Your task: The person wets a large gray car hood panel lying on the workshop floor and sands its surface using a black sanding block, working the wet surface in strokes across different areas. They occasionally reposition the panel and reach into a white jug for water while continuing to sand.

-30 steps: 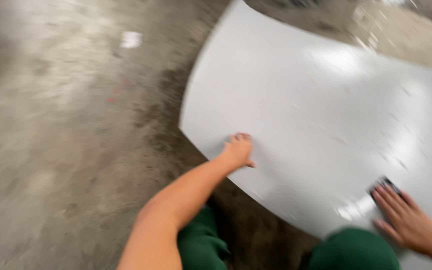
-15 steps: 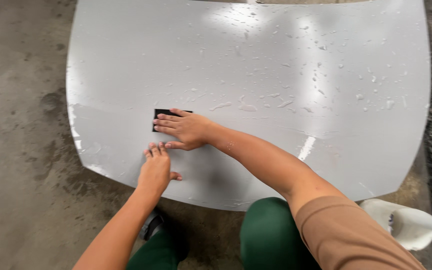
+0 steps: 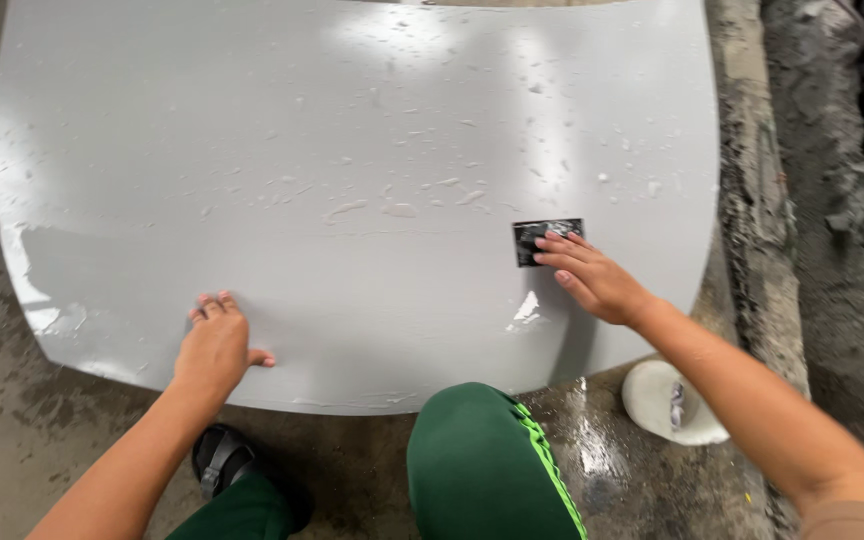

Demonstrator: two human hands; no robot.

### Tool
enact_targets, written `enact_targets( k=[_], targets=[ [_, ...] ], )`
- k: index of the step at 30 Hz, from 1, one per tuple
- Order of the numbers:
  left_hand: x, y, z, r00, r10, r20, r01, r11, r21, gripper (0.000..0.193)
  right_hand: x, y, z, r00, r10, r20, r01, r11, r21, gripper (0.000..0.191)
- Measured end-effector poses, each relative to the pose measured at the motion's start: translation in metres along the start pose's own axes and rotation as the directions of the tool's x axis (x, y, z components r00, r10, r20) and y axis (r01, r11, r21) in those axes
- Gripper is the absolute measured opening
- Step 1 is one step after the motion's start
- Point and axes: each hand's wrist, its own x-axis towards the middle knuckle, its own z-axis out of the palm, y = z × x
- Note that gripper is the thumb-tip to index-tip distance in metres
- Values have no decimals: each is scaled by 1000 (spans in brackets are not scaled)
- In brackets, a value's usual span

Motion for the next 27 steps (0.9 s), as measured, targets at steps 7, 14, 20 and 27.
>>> enact_targets(
  k=[7,14,20,27],
  targets=[
    [0,9,-8,1000,-15,15,14,999,51,131,29,-35,76,899,238,-368,-353,891,-285,73],
    [-4,7,-6,999,31,-30,-29,997,71,130,68,-97,110,952,222,-211,-274,926,-259,78],
    [-7,3,8,990,56,-133,-54,998,20,128,-17,20,53,914,342,-217,-387,897,-215,71],
    [-2,0,16,1000,6,-31,-4,999,49,128,-108,134,-31,672,696,-253,-716,698,15,70]
  ],
)
